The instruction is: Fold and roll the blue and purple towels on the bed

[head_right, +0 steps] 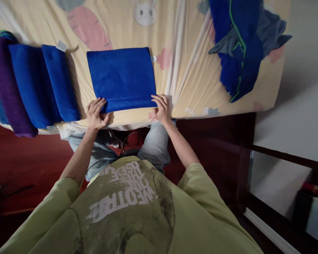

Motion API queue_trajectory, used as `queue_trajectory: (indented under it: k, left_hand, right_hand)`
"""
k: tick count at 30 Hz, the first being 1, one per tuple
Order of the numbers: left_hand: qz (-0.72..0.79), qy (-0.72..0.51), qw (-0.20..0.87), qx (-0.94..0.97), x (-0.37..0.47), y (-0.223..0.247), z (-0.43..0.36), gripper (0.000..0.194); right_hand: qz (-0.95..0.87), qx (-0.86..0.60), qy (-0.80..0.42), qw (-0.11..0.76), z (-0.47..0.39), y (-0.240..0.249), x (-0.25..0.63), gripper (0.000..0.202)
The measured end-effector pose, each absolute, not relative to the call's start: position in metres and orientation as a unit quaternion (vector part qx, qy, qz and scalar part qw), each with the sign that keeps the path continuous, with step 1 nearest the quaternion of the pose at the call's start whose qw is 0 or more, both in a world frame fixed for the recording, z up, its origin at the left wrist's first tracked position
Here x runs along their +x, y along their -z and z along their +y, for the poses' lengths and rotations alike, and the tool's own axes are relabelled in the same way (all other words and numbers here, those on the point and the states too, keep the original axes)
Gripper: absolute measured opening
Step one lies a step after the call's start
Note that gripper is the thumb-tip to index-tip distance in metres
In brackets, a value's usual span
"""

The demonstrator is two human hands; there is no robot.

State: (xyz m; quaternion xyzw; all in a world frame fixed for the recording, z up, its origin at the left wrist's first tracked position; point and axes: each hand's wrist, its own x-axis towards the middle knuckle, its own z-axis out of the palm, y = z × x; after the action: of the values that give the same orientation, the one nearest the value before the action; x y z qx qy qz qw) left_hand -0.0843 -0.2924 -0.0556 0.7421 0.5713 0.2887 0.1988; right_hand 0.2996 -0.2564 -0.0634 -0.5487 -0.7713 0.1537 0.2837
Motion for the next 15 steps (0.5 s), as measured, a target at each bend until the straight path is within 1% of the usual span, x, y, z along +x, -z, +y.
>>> queue_trajectory:
  k: [4,6,8,11,15]
  left_hand:
    - [0.59,-0.276,0.195,0.733,-0.083,0.056,-0.29,0.062]
    - [0.596,-0.29,0.199,0.722,-0.084,0.057,-0.29,0.059]
    - [0.595,-0.312,0.203,0.712,-0.085,0.057,-0.289,0.054]
    - [0.6,-0.342,0.202,0.694,-0.089,0.058,-0.29,0.044]
    - [0.633,-0.374,0.176,0.654,-0.093,0.067,-0.293,0.034]
  right_hand:
    - [-0.775,-0.545,-0.165,0.274,-0.255,0.058,0.299,0.054]
    - [-0.771,-0.546,-0.173,0.278,-0.252,0.059,0.299,0.062]
    - [-0.764,-0.549,-0.18,0.288,-0.25,0.06,0.299,0.065]
    - [-0.752,-0.55,-0.179,0.318,-0.25,0.063,0.299,0.058]
    - [-0.725,-0.559,-0.162,0.368,-0.253,0.071,0.301,0.033]
